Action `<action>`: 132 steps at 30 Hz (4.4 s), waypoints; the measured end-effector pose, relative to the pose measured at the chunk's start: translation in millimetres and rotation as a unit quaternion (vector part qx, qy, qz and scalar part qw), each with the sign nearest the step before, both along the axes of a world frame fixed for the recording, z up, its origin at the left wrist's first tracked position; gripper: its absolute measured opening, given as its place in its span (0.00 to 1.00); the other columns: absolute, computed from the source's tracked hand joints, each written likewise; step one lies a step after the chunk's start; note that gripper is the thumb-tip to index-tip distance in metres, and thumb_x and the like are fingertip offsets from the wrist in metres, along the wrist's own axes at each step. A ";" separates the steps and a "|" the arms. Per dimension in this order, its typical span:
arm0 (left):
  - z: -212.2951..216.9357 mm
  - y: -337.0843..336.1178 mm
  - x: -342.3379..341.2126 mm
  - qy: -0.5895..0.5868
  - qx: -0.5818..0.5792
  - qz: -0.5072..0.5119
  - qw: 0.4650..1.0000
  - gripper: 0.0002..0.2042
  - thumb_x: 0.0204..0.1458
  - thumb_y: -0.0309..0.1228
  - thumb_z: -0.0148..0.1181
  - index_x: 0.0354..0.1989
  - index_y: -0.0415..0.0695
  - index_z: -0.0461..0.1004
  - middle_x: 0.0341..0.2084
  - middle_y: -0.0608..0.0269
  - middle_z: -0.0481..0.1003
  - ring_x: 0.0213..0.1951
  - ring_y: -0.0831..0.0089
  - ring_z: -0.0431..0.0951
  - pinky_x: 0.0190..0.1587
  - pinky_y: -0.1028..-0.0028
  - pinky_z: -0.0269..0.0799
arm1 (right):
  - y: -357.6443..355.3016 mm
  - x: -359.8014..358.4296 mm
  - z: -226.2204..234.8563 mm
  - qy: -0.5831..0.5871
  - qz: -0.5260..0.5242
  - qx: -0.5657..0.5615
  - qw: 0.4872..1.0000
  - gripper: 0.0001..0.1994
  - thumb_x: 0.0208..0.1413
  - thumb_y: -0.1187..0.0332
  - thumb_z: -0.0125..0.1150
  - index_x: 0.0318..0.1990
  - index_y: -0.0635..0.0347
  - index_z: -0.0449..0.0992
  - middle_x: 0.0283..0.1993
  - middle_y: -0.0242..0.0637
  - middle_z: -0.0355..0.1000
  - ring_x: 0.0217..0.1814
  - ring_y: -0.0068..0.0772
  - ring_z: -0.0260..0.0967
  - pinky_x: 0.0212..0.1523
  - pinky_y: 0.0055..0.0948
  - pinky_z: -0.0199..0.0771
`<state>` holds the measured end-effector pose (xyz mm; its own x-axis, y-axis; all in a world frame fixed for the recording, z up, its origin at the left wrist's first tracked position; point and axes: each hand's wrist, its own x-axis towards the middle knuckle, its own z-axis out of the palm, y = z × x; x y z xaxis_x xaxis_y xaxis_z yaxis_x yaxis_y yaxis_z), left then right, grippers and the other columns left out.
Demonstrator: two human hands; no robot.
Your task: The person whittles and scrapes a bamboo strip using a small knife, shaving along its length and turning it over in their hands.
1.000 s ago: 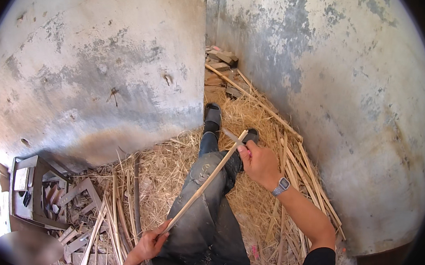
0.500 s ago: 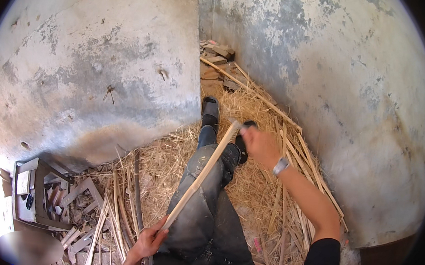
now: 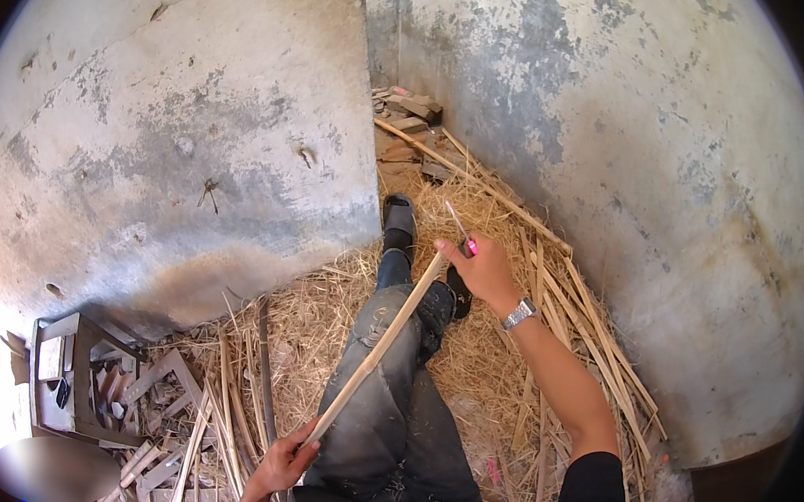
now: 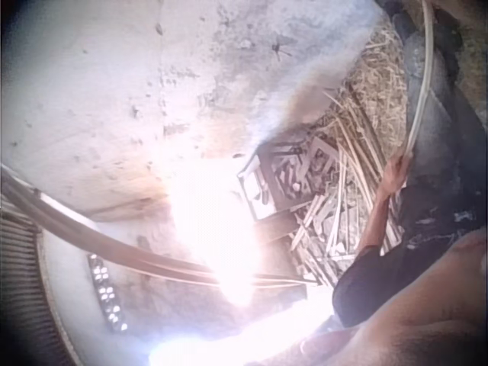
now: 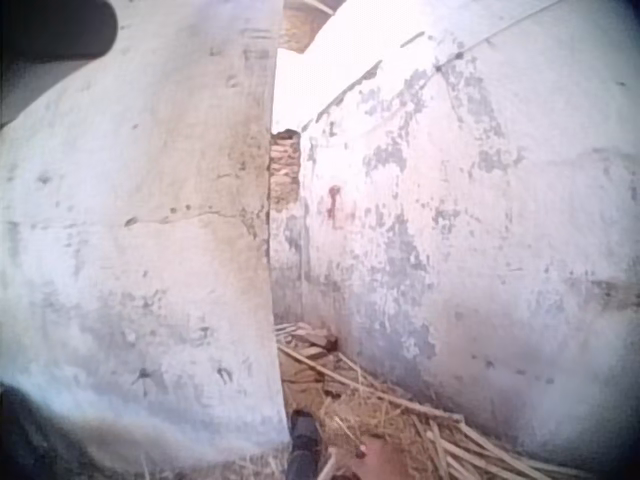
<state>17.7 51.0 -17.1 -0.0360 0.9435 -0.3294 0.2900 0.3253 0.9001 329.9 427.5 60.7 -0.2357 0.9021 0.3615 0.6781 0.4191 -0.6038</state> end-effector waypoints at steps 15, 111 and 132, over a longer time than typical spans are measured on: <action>19.9 5.6 0.6 0.117 0.080 -0.036 0.989 0.25 0.66 0.23 0.60 0.72 0.38 0.69 0.20 0.54 0.73 0.23 0.73 0.75 0.29 0.72 0.70 | -28.0 6.8 3.1 0.086 0.086 0.117 0.986 0.16 0.69 0.67 0.62 0.61 0.56 0.82 0.26 0.50 0.74 0.22 0.43 0.70 0.26 0.38 0.69; -6.2 11.4 24.5 0.247 0.227 -0.023 0.942 0.30 0.57 0.21 0.63 0.70 0.54 0.75 0.24 0.54 0.71 0.22 0.54 0.76 0.29 0.58 0.75 | -80.2 -17.5 -54.0 0.106 0.066 0.161 0.979 0.19 0.63 0.73 0.66 0.62 0.53 0.83 0.21 0.40 0.69 0.17 0.35 0.65 0.21 0.35 0.65; 1.9 10.4 37.0 0.217 0.232 -0.020 0.948 0.31 0.57 0.20 0.62 0.71 0.49 0.73 0.25 0.50 0.73 0.25 0.52 0.77 0.33 0.57 0.75 | -74.2 -13.8 -36.1 0.132 0.018 0.093 0.987 0.09 0.68 0.69 0.64 0.45 0.64 0.87 0.30 0.48 0.80 0.20 0.17 0.54 0.20 0.30 0.60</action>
